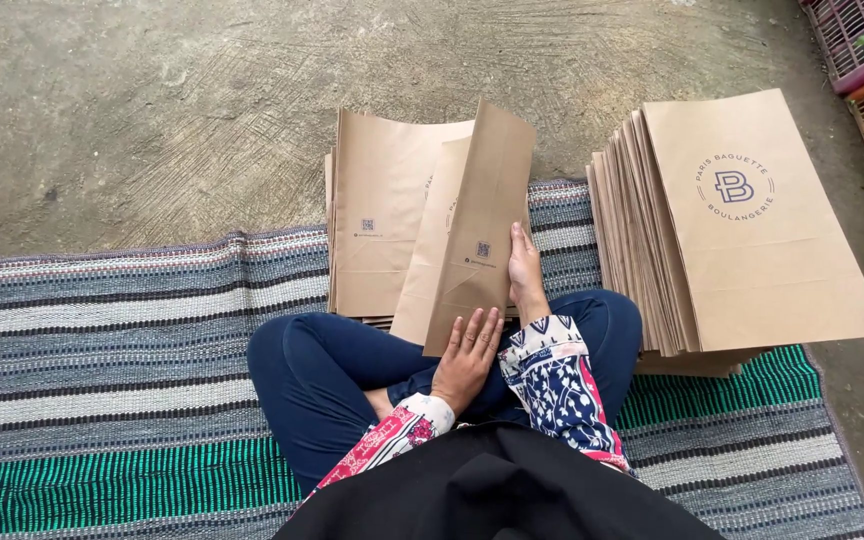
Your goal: The person sits on a mat and folds flat brown paper bags into a standing shape. They pick each bag, fold the side panels inward, and press the creases to form the bag. The finished bags are stacked to the right.
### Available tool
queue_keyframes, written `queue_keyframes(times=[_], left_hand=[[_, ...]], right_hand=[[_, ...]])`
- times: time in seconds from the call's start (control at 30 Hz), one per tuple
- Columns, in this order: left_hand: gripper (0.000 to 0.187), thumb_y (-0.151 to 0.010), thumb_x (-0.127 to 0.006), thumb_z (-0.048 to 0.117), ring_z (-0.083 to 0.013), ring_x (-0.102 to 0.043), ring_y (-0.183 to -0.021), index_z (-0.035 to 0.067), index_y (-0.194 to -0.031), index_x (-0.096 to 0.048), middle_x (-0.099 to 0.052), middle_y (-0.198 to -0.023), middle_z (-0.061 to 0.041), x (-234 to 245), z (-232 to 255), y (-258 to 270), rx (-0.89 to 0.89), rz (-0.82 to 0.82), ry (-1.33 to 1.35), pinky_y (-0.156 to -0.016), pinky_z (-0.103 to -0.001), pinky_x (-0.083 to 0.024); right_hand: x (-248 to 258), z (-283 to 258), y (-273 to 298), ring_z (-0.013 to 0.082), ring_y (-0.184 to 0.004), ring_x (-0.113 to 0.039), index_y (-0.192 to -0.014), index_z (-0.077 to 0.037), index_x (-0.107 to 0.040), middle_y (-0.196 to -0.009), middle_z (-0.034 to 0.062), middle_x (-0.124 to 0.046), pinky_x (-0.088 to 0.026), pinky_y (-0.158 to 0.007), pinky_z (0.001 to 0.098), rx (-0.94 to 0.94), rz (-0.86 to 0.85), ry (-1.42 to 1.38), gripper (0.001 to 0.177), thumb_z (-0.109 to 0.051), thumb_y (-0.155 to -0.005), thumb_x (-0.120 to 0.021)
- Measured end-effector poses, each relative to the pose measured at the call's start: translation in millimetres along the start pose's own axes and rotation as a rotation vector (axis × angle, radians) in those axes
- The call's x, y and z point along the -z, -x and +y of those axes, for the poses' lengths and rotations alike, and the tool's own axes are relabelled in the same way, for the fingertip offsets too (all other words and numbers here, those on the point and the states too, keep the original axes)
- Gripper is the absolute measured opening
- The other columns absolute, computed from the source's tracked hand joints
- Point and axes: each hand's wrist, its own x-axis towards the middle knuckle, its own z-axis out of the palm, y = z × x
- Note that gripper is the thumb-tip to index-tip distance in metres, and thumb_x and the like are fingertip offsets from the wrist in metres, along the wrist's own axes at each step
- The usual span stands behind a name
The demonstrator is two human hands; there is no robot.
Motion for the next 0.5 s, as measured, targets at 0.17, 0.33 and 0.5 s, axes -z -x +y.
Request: queue_keyframes(times=[0.17, 0.33, 0.5], left_hand=[[0.055, -0.102, -0.035, 0.01, -0.0333, -0.032, -0.152, 0.009, -0.157, -0.036, -0.035, -0.165, -0.012, 2.3, 0.1, -1.9, -0.005, -0.011, -0.01, -0.125, -0.052, -0.022], [0.055, -0.102, -0.035, 0.01, -0.0338, -0.03, -0.153, 0.009, -0.157, -0.035, -0.033, -0.166, -0.012, 4.3, -0.4, -3.5, 0.011, -0.046, -0.028, -0.126, -0.052, -0.02], [0.056, -0.101, -0.036, 0.01, -0.0329, -0.029, -0.154, 0.01, -0.157, -0.035, -0.032, -0.166, -0.011, -0.3, 1.7, -6.5, 0.026, -0.058, -0.067, -0.127, -0.052, -0.019]], right_hand=[[4.2, -3.1, 4.9, 0.0196, -0.078, -0.075, -0.125, -0.023, -0.07, -0.096, 0.0083, -0.074, -0.065, -0.066, 0.0373, -0.018, -0.018, 0.001, 0.033, -0.045, -0.102, -0.064], [16.1, 25.6, 28.4, 0.0264, -0.1, -0.071, -0.139, -0.011, -0.06, -0.12, 0.017, -0.069, -0.06, -0.087, 0.0499, -0.081, -0.058, 0.05, 0.054, -0.049, -0.102, -0.067], [3.3, 8.9, 67.3, 0.0271, -0.082, -0.075, -0.12, -0.014, -0.07, -0.099, 0.0155, -0.074, -0.064, -0.072, 0.0441, -0.148, -0.05, -0.02, 0.036, -0.044, -0.101, -0.064]])
